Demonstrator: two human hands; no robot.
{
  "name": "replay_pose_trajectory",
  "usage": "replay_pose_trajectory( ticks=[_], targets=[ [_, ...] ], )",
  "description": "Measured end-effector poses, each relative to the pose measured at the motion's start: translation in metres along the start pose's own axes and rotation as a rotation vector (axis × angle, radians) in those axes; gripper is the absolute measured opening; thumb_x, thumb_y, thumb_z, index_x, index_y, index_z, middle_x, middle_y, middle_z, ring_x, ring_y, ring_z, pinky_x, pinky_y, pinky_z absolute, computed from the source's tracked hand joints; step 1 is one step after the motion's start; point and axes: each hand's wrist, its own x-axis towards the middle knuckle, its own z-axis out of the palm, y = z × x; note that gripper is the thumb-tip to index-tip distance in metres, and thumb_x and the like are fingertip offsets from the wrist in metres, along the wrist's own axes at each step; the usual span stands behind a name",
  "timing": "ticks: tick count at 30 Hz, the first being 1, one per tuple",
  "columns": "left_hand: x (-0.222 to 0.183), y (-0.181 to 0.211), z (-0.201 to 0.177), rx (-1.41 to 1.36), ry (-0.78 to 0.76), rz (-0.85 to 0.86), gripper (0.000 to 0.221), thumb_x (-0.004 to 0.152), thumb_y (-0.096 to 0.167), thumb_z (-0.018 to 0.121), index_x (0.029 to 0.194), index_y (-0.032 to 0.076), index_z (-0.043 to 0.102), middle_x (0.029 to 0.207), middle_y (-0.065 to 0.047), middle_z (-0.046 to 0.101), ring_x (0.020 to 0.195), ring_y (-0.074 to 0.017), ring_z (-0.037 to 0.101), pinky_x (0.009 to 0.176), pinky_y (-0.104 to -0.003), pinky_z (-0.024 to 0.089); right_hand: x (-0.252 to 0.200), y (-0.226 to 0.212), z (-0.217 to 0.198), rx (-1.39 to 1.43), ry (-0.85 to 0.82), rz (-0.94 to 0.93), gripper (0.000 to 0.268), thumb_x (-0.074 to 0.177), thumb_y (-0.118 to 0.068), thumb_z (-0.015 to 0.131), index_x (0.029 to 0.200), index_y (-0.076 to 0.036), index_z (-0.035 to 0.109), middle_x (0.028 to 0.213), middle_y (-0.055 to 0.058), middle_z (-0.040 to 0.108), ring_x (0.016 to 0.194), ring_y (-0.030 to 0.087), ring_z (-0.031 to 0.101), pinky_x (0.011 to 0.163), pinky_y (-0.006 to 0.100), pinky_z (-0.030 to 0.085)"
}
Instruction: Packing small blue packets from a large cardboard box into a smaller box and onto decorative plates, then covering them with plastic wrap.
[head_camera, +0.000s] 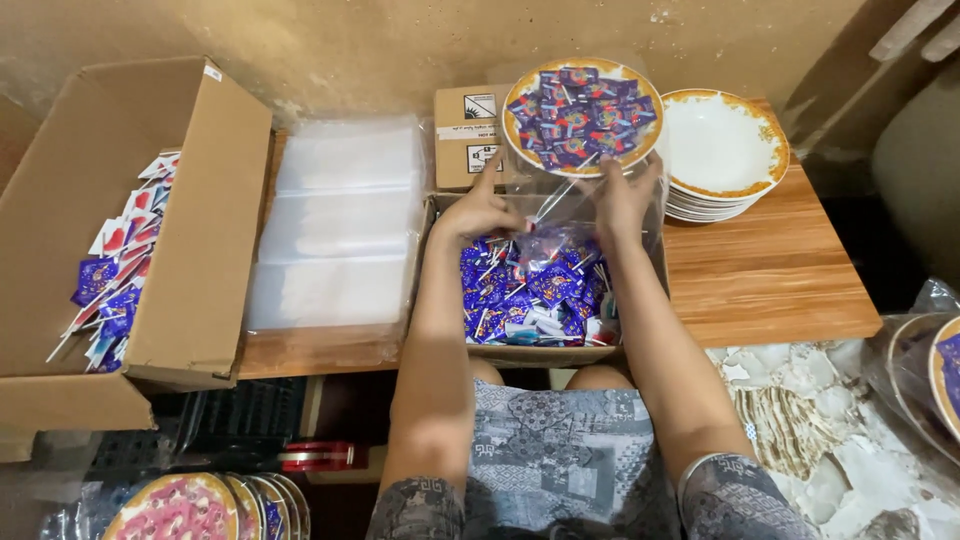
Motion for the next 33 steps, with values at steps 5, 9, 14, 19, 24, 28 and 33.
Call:
replay_pose_trajectory(
  ticks=[5, 9, 14, 19, 24, 28, 33],
  targets=[
    [-0.009, 0.007, -0.008, 0.076, -0.128, -0.035, 0.131, 0.068, -0.01, 0.083, 0.164, 0.021, 0.0, 0.075, -0.017, 0.068, 0.056, -0.0235, 0.067, 0.05, -0.033, 0.061, 0.0, -0.008, -0.001, 0.101, -0.014, 0.042, 0.084, 0.095, 0.0, 0.071, 0.155, -0.016, 0.015, 0.127, 0.031, 0.05, 0.089, 0.047, 0.077, 0.081, 0.065, 0.07],
    [-0.017, 0.022, 0.001, 0.068, -0.084, -0.085, 0.114, 0.078, 0.015, 0.089, 0.162, 0.008, 0.013, 0.09, -0.021, 0.07, 0.066, -0.0235, 0.07, 0.057, -0.037, 0.065, -0.003, -0.012, -0.001, 0.1, -0.073, 0.107, 0.086, 0.097, -0.001, 0.069, 0.157, -0.016, 0.008, 0.124, 0.03, 0.053, 0.09, 0.048, 0.077, 0.085, 0.063, 0.068],
    [0.005, 0.004, -0.007, -0.078, 0.22, -0.058, 0.088, 0.091, 0.041, 0.079, 0.154, 0.013, 0.024, 0.097, -0.02, 0.071, 0.069, -0.0312, 0.076, 0.059, -0.046, 0.067, -0.022, -0.029, 0.01, 0.14, -0.271, 0.216, 0.089, 0.101, -0.003, 0.067, 0.16, -0.019, 0.002, 0.132, 0.034, 0.051, 0.108, 0.054, 0.069, 0.099, 0.062, 0.059],
    [0.001, 0.008, -0.01, -0.133, 0.323, 0.106, 0.086, 0.092, 0.005, 0.072, 0.156, 0.018, 0.016, 0.097, -0.022, 0.071, 0.062, -0.0295, 0.075, 0.06, -0.038, 0.069, -0.018, -0.023, 0.002, -0.326, -0.329, 0.28, 0.062, 0.1, -0.037, 0.071, 0.132, 0.008, 0.043, 0.087, 0.027, 0.069, 0.066, 0.03, 0.076, 0.056, 0.04, 0.068],
    [-0.016, 0.029, -0.003, 0.136, 0.387, 0.195, 0.063, 0.088, -0.003, 0.072, 0.142, 0.02, 0.049, 0.099, -0.02, 0.073, 0.06, -0.0201, 0.075, 0.056, -0.027, 0.067, -0.035, -0.024, -0.006, -0.574, -1.334, 0.555, 0.031, 0.097, -0.025, 0.066, 0.095, 0.006, 0.068, 0.075, 0.026, 0.072, 0.049, 0.025, 0.07, 0.039, 0.033, 0.058],
    [-0.013, 0.023, -0.001, 0.215, 0.377, 0.273, 0.05, 0.084, -0.01, 0.067, 0.129, 0.012, 0.055, 0.094, -0.018, 0.069, 0.056, -0.0151, 0.069, 0.055, -0.025, 0.06, -0.052, -0.044, -0.011, -0.103, -1.795, 0.572, 0.045, 0.096, -0.025, 0.065, 0.123, 0.012, 0.063, 0.097, 0.032, 0.074, 0.075, 0.034, 0.076, 0.056, 0.039, 0.064],
    [-0.007, 0.012, -0.01, 0.153, 0.358, 0.26, 0.042, 0.083, -0.003, 0.073, 0.119, 0.009, 0.055, 0.098, -0.021, 0.068, 0.062, -0.0184, 0.07, 0.058, -0.027, 0.061, -0.042, -0.061, -0.034, 0.536, -1.466, 0.44, 0.109, 0.09, -0.036, 0.074, 0.161, 0.004, 0.001, 0.139, 0.046, 0.045, 0.115, 0.058, 0.061, 0.092, 0.058, 0.057]
  ],
)
